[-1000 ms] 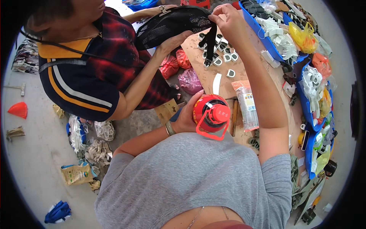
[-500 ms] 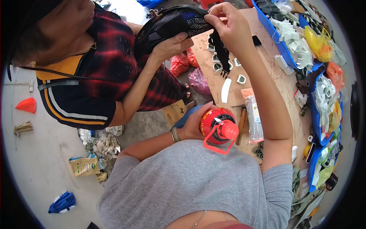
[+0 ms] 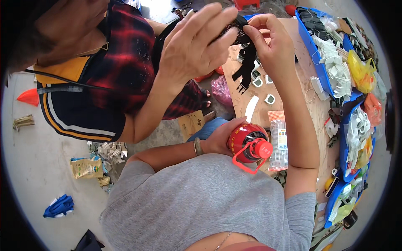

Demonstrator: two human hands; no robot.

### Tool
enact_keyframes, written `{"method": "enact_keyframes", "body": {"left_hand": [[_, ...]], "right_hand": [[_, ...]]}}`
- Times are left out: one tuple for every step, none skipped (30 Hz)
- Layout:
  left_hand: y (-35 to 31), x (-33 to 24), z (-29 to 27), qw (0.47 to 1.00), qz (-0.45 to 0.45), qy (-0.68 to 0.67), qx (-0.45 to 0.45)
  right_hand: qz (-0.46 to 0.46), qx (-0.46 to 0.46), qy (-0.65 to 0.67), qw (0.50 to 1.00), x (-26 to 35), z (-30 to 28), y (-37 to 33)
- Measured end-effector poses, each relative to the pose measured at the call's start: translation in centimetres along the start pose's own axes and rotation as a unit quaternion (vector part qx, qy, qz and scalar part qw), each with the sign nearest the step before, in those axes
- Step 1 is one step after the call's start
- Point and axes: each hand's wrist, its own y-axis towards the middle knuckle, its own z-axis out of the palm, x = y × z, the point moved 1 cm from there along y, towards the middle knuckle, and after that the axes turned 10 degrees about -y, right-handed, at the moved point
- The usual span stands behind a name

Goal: The person opens a beverage bottle, pours a drink into a small plastic cup, hands the cup to a coworker, and places the bottle onto the table.

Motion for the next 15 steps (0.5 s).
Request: {"method": "enact_keyframes", "body": {"left_hand": [[0.0, -0.1, 0.0, 1.0, 0.004, 0.001, -0.001], [0.0, -0.2, 0.0, 1.0, -0.011, -0.022, 0.003], [-0.1, -0.4, 0.0, 0.999, -0.025, -0.042, 0.003], [-0.2, -0.7, -0.1, 0.998, -0.025, -0.065, 0.005], [-0.5, -1.0, 0.3, 0.998, -0.017, -0.058, 0.0], [-0.9, -1.4, 0.9, 0.982, -0.032, -0.184, -0.019], [-0.7, -1.7, 1.2, 0.951, -0.039, -0.306, -0.031], [-0.3, -2.8, 1.0, 0.959, 0.006, -0.281, -0.013], [0.1, -3.8, 0.7, 0.965, 0.049, -0.257, 0.002], [-0.1, -4.8, 0.4, 0.974, 0.02, -0.225, 0.009], [-0.6, -5.2, 0.6, 0.977, 0.006, -0.213, 0.017], [-1.2, -5.7, 0.7, 0.98, -0.007, -0.197, 0.021], [-2.1, -5.2, 1.0, 0.981, 0.022, -0.194, -0.007], [-3.1, -4.9, 1.5, 0.979, 0.049, -0.193, -0.035], [-3.9, -4.9, 1.9, 0.979, 0.055, -0.194, -0.036]], "right_hand": [[0.002, 0.003, -0.001, 1.0, 0.1, -0.3, -0.1], [0.02, 0.024, 0.012, 0.999, 0.3, -0.7, -0.2], [0.011, 0.022, 0.014, 1.0, 0.8, -1.2, -0.3], [0.017, 0.028, 0.035, 0.999, 1.4, -1.7, -0.5], [0.022, 0.034, 0.055, 0.998, 2.0, -2.4, -1.0], [0.067, 0.035, 0.067, 0.995, 2.5, -3.4, -2.4], [0.106, 0.032, 0.076, 0.991, 2.2, -4.7, -4.3], [0.128, -0.001, 0.076, 0.989, 0.2, -6.0, -7.5], [0.145, -0.058, 0.122, 0.98, 0.9, -6.7, -10.3], [0.243, -0.035, 0.091, 0.965, -0.3, -7.4, -14.4], [0.326, 0.016, 0.102, 0.94, -2.0, -7.6, -19.1], [0.359, 0.04, 0.147, 0.921, -1.6, -6.9, -22.3], [0.394, 0.064, 0.19, 0.897, -0.5, -6.3, -25.1], [0.386, 0.058, 0.21, 0.896, 0.8, -5.8, -27.5], [0.377, 0.051, 0.228, 0.896, 2.4, -5.2, -28.9]]}}
